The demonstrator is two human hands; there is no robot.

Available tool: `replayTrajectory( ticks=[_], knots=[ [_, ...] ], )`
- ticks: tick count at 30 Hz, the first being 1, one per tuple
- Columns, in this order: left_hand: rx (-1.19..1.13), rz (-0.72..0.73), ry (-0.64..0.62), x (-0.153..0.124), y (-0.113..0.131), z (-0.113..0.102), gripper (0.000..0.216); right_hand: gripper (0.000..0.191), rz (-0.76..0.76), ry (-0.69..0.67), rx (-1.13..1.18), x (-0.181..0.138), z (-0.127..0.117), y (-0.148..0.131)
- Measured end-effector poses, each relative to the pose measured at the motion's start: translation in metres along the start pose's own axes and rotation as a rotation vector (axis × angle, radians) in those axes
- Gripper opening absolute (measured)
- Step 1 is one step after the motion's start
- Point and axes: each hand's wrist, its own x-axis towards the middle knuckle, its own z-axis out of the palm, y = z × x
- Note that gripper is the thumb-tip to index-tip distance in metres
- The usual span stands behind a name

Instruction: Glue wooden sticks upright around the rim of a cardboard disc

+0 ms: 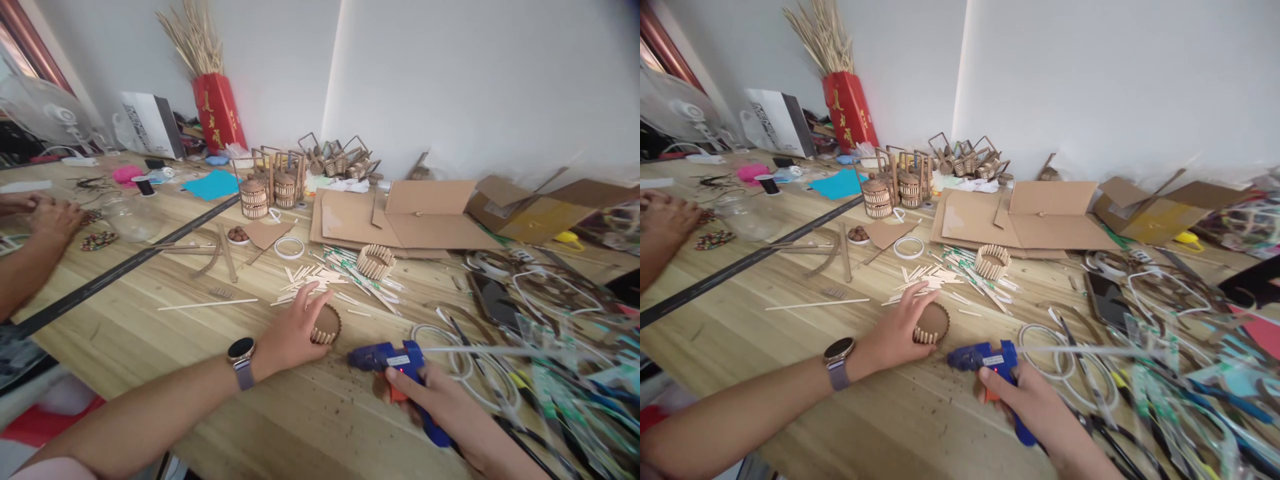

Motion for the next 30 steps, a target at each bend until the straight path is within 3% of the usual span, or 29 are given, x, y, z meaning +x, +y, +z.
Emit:
replayTrajectory(
  ticks=[3, 5, 7, 11, 15, 18, 21, 25, 30],
  knots=[
    [-0.007, -0.006, -0.001, -0.001, 0.0, -0.001, 0.093, 0.064, 0.109, -0.266, 0.101, -0.007, -0.005, -0.002],
    [-0.011, -0.009, -0.005, -0.001, 0.001, -0.002, 0.094, 0.063, 0.115, -0.323, 0.054, -0.01, -0.006, -0.006],
    [-0.015, -0.008, -0.01, -0.001, 0.001, -0.003, 0.094, 0.059, 0.08, -0.262, -0.147, -0.011, -0.007, -0.011],
    [-0.018, -0.002, -0.013, 0.0, 0.001, -0.002, 0.095, 0.044, -0.01, 0.02, -0.67, -0.005, -0.015, -0.019],
    [-0.015, 0.001, -0.011, 0.0, 0.0, -0.001, 0.096, 0.025, -0.131, 0.172, -0.824, 0.017, -0.024, -0.03],
    [-0.013, -0.01, -0.019, 0.001, 0.002, -0.002, 0.094, 0.008, -0.337, 0.187, -0.814, 0.044, -0.024, -0.041],
    [-0.011, -0.013, -0.022, 0.001, 0.003, -0.003, 0.094, 0.011, -0.419, 0.18, -0.81, 0.07, -0.019, -0.05],
    [-0.008, -0.022, -0.031, 0.001, 0.003, -0.003, 0.094, 0.02, -0.408, 0.154, -0.829, 0.086, -0.012, -0.051],
    [-0.018, 0.007, -0.026, 0.001, 0.001, -0.003, 0.095, 0.024, -0.346, 0.09, -0.859, 0.075, -0.015, -0.047]
  ],
)
